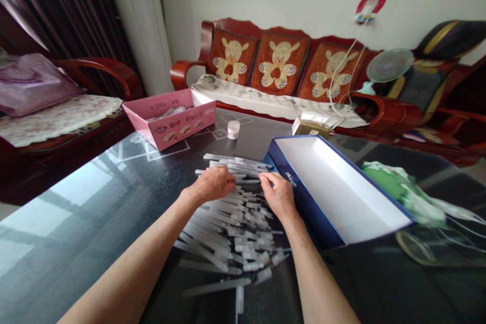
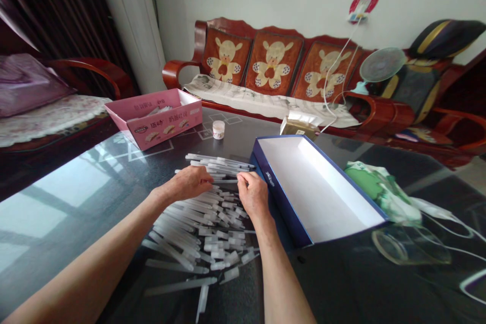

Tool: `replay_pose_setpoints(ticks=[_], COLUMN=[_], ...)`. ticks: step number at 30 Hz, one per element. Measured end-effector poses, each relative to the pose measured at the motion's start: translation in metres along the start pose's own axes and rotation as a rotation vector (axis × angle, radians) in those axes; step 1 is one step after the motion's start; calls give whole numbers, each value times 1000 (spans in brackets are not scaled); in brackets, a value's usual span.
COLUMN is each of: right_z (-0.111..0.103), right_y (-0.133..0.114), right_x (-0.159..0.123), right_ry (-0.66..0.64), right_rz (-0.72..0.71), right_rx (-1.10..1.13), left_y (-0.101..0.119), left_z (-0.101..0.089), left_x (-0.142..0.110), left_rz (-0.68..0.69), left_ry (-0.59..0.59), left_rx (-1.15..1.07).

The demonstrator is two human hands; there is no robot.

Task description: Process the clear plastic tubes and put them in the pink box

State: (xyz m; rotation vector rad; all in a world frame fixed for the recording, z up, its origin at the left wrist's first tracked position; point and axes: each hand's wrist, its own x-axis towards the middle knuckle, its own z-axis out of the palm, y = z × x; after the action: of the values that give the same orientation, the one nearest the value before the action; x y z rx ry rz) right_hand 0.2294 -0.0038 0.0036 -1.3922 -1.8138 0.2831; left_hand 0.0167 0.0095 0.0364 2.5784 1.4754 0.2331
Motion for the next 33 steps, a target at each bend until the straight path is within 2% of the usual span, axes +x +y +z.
replay_pose_setpoints(ticks=[4, 9, 12, 15, 17, 19, 21, 23, 25, 28, 30, 33], right_z=[2, 7, 7, 7, 6, 4, 3, 4, 6, 12, 16, 18], right_y=[13, 9, 7, 10, 12, 12, 9, 3, -3, -10, -12, -12], right_x=[-2, -6, -7, -7, -6, -4, -3, -2, -2, -2, -2, -2], right_ry=[-57, -126, -159, -158, -141, -115, -73, -28, 0, 13, 11, 5], right_rz=[-26, -14, 21, 31, 6, -17, 5, 68, 137, 219, 276, 362], right_rx=[-144, -304, -345, -317, -252, -130, 30, 184, 311, 479, 585, 715], left_y=[0, 1, 0, -7, -13, -17, -17, -13, -6, 5, 11, 15], left_z=[0, 3, 2, 3, 3, 3, 4, 5, 7, 15, 21, 28], left_x=[0, 0, 1, 4, 5, 6, 6, 5, 4, 4, 4, 5], left_rz=[16, 44, 8, -101, -221, -336, -374, -297, -125, 146, 208, 177], left_ry=[-21, 3, 60, 186, 321, 469, 589, 674, 705, 628, 561, 517], left_rx=[-12, -10, -29, -91, -164, -229, -254, -239, -189, -88, -58, -65])
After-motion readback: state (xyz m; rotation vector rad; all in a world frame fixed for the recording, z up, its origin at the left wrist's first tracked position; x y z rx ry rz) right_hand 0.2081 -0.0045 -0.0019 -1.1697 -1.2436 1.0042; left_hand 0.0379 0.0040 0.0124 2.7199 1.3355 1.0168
